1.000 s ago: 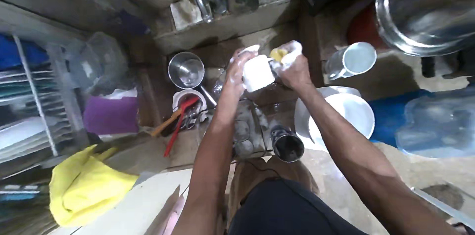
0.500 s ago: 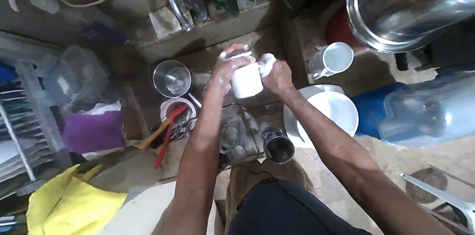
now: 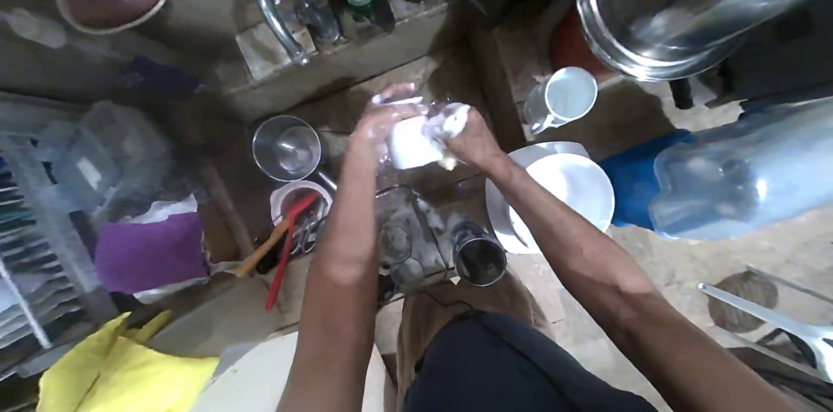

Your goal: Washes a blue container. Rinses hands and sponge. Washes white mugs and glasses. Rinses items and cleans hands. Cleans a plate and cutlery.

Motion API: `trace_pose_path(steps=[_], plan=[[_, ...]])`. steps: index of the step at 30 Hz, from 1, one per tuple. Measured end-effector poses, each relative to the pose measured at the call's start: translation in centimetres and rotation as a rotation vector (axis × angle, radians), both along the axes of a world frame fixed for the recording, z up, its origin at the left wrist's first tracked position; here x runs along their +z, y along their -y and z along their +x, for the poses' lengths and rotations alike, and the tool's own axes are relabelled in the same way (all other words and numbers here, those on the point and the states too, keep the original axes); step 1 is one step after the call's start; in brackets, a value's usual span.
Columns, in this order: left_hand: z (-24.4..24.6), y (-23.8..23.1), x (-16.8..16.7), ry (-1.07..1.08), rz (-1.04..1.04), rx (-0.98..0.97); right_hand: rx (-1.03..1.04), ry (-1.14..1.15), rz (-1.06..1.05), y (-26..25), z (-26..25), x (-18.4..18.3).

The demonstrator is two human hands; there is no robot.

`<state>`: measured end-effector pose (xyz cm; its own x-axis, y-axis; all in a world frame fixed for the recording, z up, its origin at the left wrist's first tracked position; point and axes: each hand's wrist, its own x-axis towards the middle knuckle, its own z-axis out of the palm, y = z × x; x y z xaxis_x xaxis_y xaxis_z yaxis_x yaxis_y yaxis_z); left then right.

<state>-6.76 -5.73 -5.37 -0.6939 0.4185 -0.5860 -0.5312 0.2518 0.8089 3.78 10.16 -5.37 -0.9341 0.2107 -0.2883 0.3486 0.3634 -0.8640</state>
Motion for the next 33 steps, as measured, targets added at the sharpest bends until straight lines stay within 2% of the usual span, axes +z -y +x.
trace_pose_path(steps=[3,5,7,10,12,14,17,20,22,24,27,29,31,33], plan=[[0.1,1.8,0.0,0.067,0.264,-0.114,-0.036,0.061,-0.137,-0.8,-0.3,-1.4],[0.4,1.7,0.1,0.059,0.339,-0.094,-0.081,0.102,-0.114,-0.5,-0.6,-1.8],[1.2,0.7,0.7,0.058,0.248,0.032,-0.173,0.109,0.018,-0.1,-0.8,-1.9],[3.9,-1.1,1.1,0.034,0.055,0.282,-0.37,-0.035,0.135,1.3,-0.7,-1.6],[5.7,-1.4,1.1,0.098,0.061,0.378,-0.387,-0.121,0.098,1.5,-0.5,-1.7],[6.4,-0.5,0.3,0.14,0.121,0.406,-0.312,-0.152,-0.026,1.2,0.0,-1.5],[5.6,1.2,0.4,0.115,0.092,0.302,-0.25,-0.098,-0.264,0.1,0.6,-0.5],[5.1,1.7,2.4,-0.043,-0.122,-0.024,-0.256,-0.033,-0.437,-0.4,-0.1,-1.5],[4.5,1.2,4.3,-0.105,-0.189,-0.238,-0.167,0.028,-0.479,-0.6,-1.2,-1.3],[4.3,1.4,5.4,-0.006,-0.071,-0.26,-0.062,-0.022,-0.538,-1.0,-1.8,-0.5],[5.8,1.9,5.7,0.309,0.327,-0.066,-0.002,-0.082,-0.632,-2.0,-0.6,0.7],[7.3,2.2,4.6,0.457,0.649,0.012,-0.063,-0.035,-0.711,-1.5,0.3,1.1],[7.5,1.4,1.3,0.507,0.948,-0.108,-0.065,-0.085,-0.829,-1.7,0.5,1.6],[7.1,0.9,0.3,0.472,0.988,-0.192,-0.01,-0.118,-0.929,-2.4,0.0,1.4]])
